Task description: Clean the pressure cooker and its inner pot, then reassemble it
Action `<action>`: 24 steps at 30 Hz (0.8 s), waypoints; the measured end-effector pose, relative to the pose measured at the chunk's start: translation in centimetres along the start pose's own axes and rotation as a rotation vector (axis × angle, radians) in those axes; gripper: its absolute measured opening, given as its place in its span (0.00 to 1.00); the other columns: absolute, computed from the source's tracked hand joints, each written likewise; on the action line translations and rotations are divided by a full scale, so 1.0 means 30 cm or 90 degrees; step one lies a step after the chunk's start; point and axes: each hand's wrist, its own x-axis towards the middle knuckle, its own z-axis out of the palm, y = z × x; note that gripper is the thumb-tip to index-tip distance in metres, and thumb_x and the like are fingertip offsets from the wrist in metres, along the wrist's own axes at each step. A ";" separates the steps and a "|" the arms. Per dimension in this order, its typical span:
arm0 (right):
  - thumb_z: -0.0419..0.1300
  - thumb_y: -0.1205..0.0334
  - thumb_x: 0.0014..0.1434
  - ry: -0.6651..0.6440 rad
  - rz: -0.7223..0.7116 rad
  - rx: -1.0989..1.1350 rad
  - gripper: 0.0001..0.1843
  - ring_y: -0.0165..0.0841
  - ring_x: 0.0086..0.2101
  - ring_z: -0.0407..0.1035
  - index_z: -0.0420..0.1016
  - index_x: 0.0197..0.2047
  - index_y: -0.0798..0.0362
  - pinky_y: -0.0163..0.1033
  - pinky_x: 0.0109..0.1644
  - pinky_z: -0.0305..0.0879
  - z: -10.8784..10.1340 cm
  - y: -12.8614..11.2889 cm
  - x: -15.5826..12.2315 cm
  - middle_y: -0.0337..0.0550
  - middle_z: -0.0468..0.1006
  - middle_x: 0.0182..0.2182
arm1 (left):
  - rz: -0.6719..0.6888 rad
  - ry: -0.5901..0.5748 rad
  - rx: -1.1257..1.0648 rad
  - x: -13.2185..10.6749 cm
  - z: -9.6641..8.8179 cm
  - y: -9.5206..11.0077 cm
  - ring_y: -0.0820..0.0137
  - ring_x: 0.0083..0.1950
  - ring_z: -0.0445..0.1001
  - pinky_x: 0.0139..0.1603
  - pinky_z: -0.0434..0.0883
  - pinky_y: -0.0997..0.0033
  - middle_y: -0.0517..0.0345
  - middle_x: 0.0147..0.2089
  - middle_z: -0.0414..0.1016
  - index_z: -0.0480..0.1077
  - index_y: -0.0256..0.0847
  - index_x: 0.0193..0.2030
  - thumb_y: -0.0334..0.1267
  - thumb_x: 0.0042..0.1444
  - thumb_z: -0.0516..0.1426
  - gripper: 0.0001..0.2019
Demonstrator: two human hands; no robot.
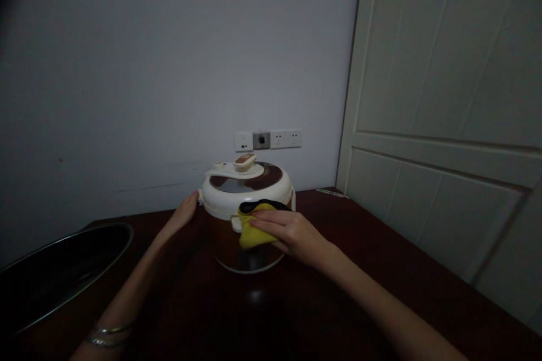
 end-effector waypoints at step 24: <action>0.62 0.54 0.55 0.439 0.461 0.145 0.17 0.40 0.37 0.75 0.77 0.46 0.52 0.45 0.40 0.73 0.073 0.174 -0.181 0.46 0.81 0.40 | -0.048 -0.013 -0.031 0.005 0.008 -0.004 0.57 0.48 0.73 0.51 0.66 0.58 0.44 0.35 0.77 0.66 0.40 0.28 0.45 0.57 0.38 0.19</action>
